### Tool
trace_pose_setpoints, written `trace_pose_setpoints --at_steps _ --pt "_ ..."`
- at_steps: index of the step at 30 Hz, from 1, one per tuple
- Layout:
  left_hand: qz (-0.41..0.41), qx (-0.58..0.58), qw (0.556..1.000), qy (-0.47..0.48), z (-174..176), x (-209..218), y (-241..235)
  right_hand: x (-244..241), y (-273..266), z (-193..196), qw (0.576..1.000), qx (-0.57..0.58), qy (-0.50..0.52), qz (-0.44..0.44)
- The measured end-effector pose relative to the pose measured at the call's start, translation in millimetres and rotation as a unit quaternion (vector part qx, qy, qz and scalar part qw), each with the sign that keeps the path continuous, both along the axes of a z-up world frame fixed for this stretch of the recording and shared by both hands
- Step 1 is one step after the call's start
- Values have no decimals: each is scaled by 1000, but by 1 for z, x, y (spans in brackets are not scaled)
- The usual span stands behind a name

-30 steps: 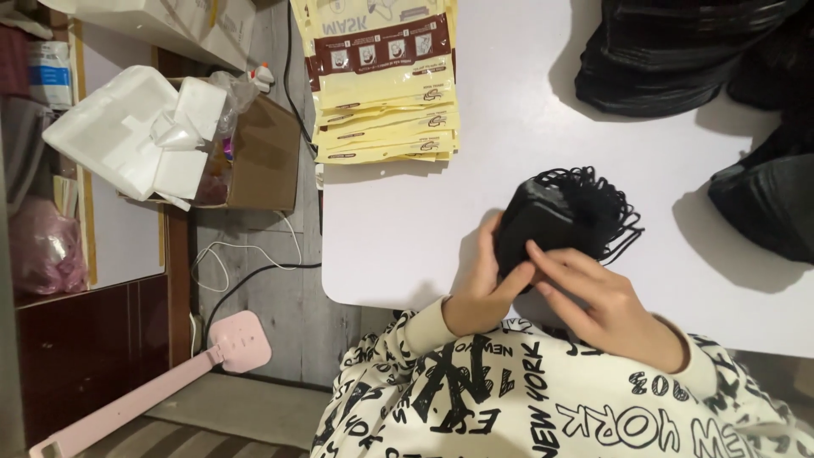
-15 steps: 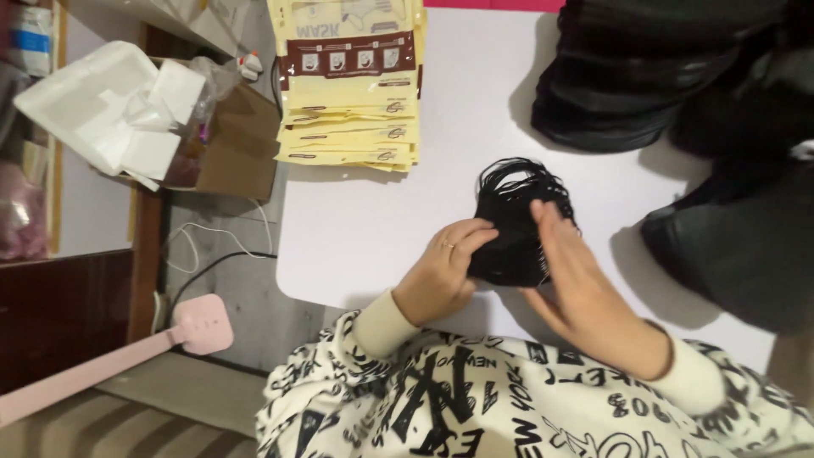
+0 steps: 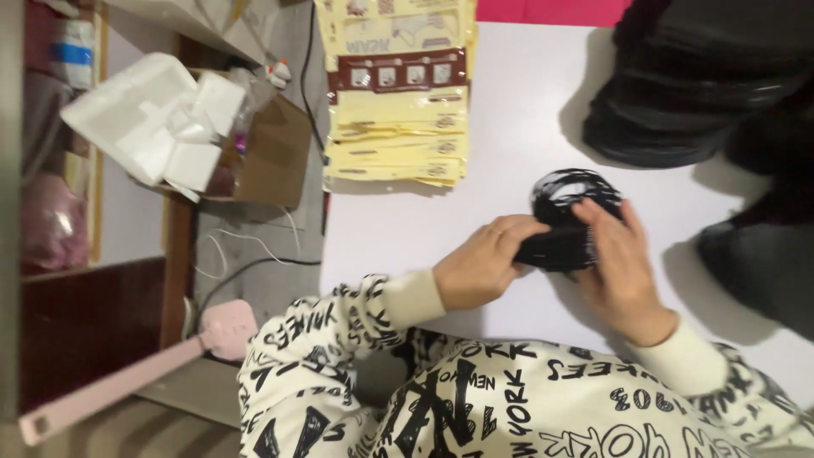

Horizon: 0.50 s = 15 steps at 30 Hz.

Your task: The person repeatedly picks up black face masks from a pile on a white table and stacks them into a neat pile. The person handles the masks one at a time, aligning them before placing them on the stack. The video ends with the person holding a stack of masks and reaching for a yellow package.

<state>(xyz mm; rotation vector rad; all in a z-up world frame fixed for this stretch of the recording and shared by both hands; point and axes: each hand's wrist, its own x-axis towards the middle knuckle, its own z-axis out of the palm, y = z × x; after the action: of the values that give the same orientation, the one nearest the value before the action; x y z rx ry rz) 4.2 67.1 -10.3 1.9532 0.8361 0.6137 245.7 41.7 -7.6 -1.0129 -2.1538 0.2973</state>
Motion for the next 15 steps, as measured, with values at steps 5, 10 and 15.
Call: trace_pose_setpoints --at_steps 5,10,15 --pt "-85 -95 992 11 17 -19 26 -3 12 1 1000 -29 -10 0" --pt "-53 128 989 -60 -40 -12 17 7 17 -7 1000 15 11 22" --pt "-60 143 977 -143 -27 -11 27 16 14 -11 998 -16 38 38"
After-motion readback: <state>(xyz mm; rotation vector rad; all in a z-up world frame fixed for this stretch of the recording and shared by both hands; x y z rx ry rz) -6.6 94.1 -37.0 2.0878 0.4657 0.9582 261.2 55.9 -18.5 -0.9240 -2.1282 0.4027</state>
